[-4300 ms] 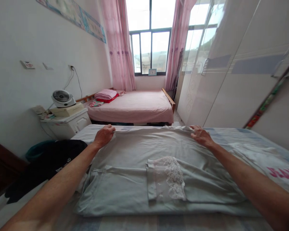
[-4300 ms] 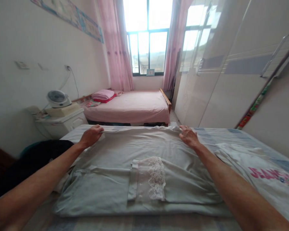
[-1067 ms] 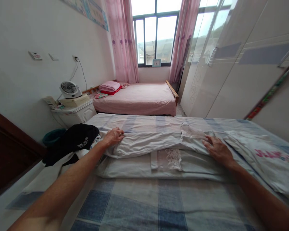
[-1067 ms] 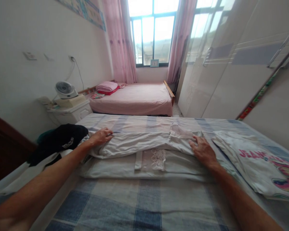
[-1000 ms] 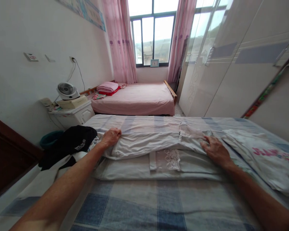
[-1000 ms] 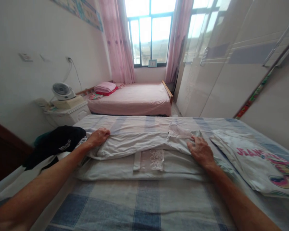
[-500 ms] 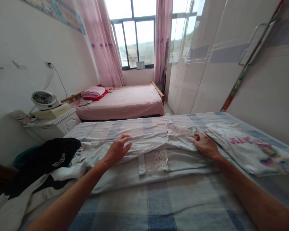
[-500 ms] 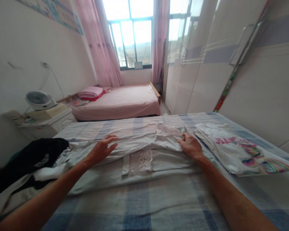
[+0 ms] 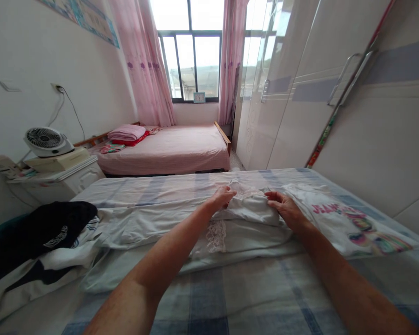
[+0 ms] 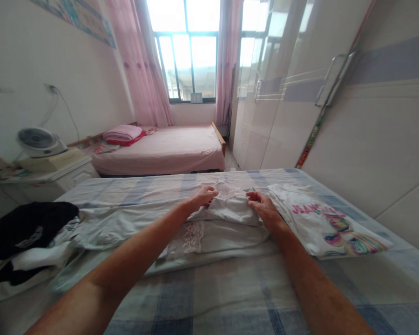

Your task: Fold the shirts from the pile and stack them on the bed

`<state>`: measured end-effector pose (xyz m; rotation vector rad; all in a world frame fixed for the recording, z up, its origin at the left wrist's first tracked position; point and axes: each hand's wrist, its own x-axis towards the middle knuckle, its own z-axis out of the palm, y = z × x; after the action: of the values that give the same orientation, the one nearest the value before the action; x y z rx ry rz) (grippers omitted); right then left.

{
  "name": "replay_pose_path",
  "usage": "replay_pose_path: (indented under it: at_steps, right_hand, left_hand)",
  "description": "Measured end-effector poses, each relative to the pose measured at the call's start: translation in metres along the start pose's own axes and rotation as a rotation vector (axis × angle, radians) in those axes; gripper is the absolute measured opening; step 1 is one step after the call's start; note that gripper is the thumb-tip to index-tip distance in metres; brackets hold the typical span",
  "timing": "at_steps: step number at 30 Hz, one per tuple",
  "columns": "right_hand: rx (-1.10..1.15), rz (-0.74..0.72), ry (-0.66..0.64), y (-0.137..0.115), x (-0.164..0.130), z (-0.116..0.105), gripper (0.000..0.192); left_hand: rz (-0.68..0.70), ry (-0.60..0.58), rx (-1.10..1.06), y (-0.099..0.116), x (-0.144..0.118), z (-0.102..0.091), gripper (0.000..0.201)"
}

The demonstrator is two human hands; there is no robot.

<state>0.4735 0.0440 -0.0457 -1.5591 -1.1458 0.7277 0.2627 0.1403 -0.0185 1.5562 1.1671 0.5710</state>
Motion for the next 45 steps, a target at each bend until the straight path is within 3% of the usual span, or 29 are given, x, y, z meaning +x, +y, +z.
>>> replay_pose_path:
  at_steps: [4,11,13,15,17,19,24,29,32,35,37,42,45]
  right_hand:
    - [0.058,-0.019,-0.045,-0.007,-0.001,-0.002,0.035]
    - [0.209,0.073,-0.156,-0.020,-0.007,-0.007,0.035]
    - [0.205,0.139,-0.225,-0.024,-0.011,-0.008,0.038]
    - [0.131,0.224,-0.278,-0.029,-0.014,-0.009,0.045]
    - [0.018,0.257,-0.300,-0.031,-0.018,-0.008,0.053]
    - [-0.071,0.228,-0.331,-0.031,-0.020,-0.006,0.058]
    - [-0.179,0.157,-0.363,-0.033,-0.022,-0.003,0.054]
    - [-0.174,0.088,-0.483,-0.039,-0.025,-0.003,0.054]
    - [-0.134,-0.008,-0.442,-0.043,-0.025,-0.003,0.053]
    - [-0.110,-0.080,-0.318,-0.048,-0.025,-0.004,0.051]
    - [-0.118,-0.052,-0.296,-0.049,-0.024,-0.004,0.050]
    - [-0.180,0.002,-0.362,-0.036,-0.018,-0.004,0.048]
    - [-0.291,-0.043,-0.399,-0.022,-0.013,-0.004,0.046]
  left_hand:
    - [-0.003,0.052,0.014,-0.002,0.001,0.004,0.054]
    - [0.150,0.119,-0.060,0.005,-0.038,0.000,0.050]
    - [0.242,0.053,-0.128,0.003,-0.059,0.000,0.042]
    - [0.302,-0.112,-0.212,-0.004,-0.079,0.000,0.035]
    - [0.246,-0.297,-0.254,-0.013,-0.094,-0.001,0.036]
    - [0.144,-0.340,-0.239,-0.020,-0.101,-0.004,0.040]
    - [0.065,-0.082,-0.255,-0.012,-0.087,-0.024,0.044]
    - [-0.113,-0.085,-0.331,-0.005,-0.065,-0.019,0.044]
    - [-0.011,-0.016,-0.410,-0.006,-0.064,-0.007,0.032]
    - [0.195,0.191,-0.465,-0.012,-0.079,-0.008,0.036]
    - [0.256,0.273,-0.411,-0.022,-0.096,-0.016,0.042]
    - [0.156,0.237,-0.170,-0.055,-0.139,-0.035,0.059]
    - [0.231,0.230,-0.034,-0.062,-0.150,-0.037,0.062]
